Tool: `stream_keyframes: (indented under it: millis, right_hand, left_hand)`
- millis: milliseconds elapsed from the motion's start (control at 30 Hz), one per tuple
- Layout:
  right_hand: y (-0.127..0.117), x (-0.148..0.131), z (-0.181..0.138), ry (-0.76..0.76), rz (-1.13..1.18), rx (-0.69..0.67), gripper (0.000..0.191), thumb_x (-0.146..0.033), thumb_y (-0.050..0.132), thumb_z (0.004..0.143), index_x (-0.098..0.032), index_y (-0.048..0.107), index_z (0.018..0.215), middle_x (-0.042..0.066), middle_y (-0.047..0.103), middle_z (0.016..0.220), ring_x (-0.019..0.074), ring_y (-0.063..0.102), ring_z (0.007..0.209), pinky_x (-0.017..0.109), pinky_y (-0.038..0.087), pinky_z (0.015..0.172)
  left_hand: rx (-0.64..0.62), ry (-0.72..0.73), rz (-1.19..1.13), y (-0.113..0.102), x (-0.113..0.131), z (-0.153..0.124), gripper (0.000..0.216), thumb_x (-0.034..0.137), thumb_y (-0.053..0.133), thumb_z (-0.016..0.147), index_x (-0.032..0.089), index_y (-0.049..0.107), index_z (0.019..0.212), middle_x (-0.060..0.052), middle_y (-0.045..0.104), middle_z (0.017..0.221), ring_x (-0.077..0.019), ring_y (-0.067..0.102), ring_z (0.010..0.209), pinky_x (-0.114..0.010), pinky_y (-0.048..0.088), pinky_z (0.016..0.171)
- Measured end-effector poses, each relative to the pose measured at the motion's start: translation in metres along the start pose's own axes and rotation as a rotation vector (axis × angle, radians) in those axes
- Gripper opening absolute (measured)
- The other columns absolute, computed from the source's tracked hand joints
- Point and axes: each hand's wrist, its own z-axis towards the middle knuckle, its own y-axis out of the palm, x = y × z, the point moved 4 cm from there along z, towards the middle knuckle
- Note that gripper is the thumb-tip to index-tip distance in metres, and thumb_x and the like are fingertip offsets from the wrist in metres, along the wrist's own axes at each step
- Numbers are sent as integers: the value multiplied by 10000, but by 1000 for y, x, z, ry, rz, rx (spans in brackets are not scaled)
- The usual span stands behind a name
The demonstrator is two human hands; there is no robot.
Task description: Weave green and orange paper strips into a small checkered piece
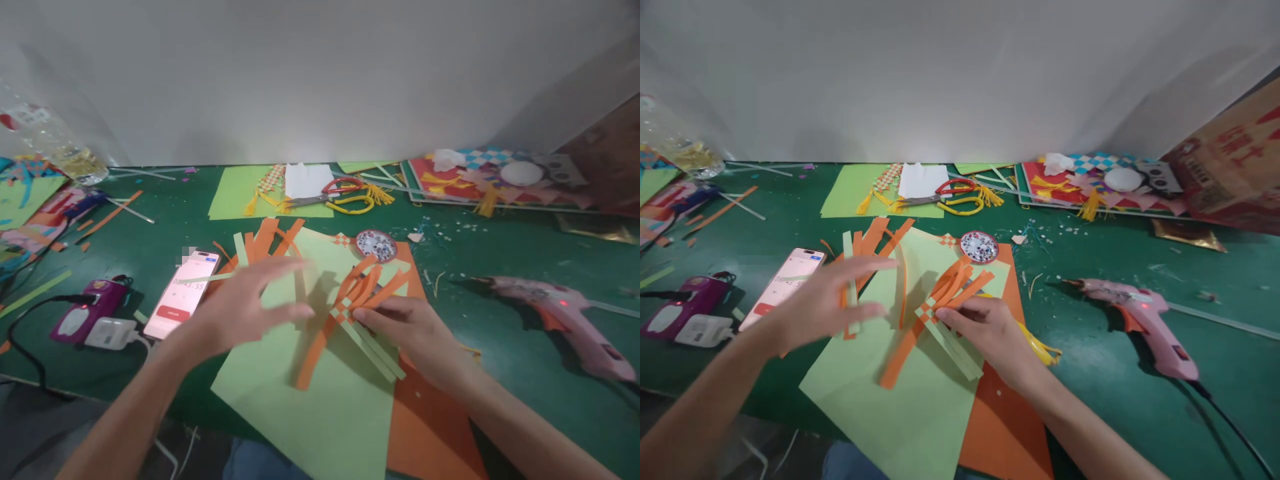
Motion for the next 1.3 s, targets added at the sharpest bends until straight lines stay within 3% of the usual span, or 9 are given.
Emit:
stream_keyframes:
  millis: [100, 167, 367, 533, 700, 867, 1000, 1167, 1300]
  right_hand:
    - [0, 2, -1, 8, -11, -14, 424, -542, 628, 632, -195, 458, 457, -39, 355, 454, 86, 304, 463, 236, 231, 416]
    - [1, 3, -1, 18, -24, -21, 410, -542, 621, 633, -193, 478, 472, -35, 373, 463, 89, 312, 472, 236, 238, 424]
    - [2, 2, 1, 27, -4, 14, 408, -521, 620, 599, -203, 427, 431, -46, 317, 449, 80, 271, 456, 235, 210, 416]
    - [0, 5, 2, 44, 46, 19, 401, -505, 647, 613, -199, 450, 445, -49, 340, 456, 72, 268, 447, 241, 218, 418]
    - [-7, 11, 4, 38, 135, 40, 406, -517, 687, 637, -182, 504, 496, -30, 424, 499, 85, 357, 472, 243, 257, 426]
    - [-15, 12, 6, 23, 339, 140, 433, -506, 759, 575, -174, 494, 487, -53, 406, 465, 58, 345, 433, 213, 262, 394]
    - [-21, 9, 5, 50, 496, 194, 393, -492, 803, 502, -173, 575, 521, -23, 518, 479, 98, 476, 423, 218, 354, 371]
    - [-41, 4, 7, 12, 650, 391, 369, -437, 835, 447, -200, 561, 514, -25, 550, 461, 104, 470, 363, 231, 384, 334]
    - [-56, 4, 12, -153, 599, 441, 353, -440, 753, 621, -225, 486, 536, -50, 457, 460, 98, 453, 411, 223, 362, 375]
  left_hand:
    - [390, -258, 168, -51, -41, -11, 287, 386, 561, 859, 230, 657, 1079, -58, 726, 1028, -227, 679, 918, -336, 527, 825]
    - [417, -379, 366, -64, -59, -14, 242, 311, 533, 863, 195, 676, 1022, -79, 729, 927, -253, 672, 852, -373, 520, 783]
    - [52, -94, 809, -9, -45, -7, 330, 3, 492, 774, 175, 656, 1002, -118, 691, 1044, -337, 566, 1047, -439, 471, 801]
    - [-54, -27, 1061, 9, -38, 2, 394, -112, 393, 688, 167, 647, 801, -119, 691, 824, -298, 608, 872, -389, 486, 682]
    - [-30, 64, 956, 17, -33, 16, 341, -85, 413, 706, 137, 660, 782, -122, 686, 797, -282, 632, 841, -365, 504, 657]
    - [-44, 240, 490, 43, -12, 28, 374, -18, 402, 832, 143, 646, 1066, -96, 709, 997, -224, 646, 961, -338, 521, 773]
    - [-77, 291, 151, 39, -2, 31, 327, 248, 510, 916, 219, 562, 1238, -59, 640, 1237, -203, 592, 1126, -339, 487, 937]
    - [98, 277, 231, 29, 5, 40, 363, 443, 470, 934, 201, 640, 1145, -81, 634, 1252, -242, 513, 1241, -411, 407, 1052]
    - [-82, 319, 447, 66, 8, 52, 462, 423, 423, 958, 195, 486, 1355, -92, 467, 1444, -244, 363, 1372, -434, 337, 1109]
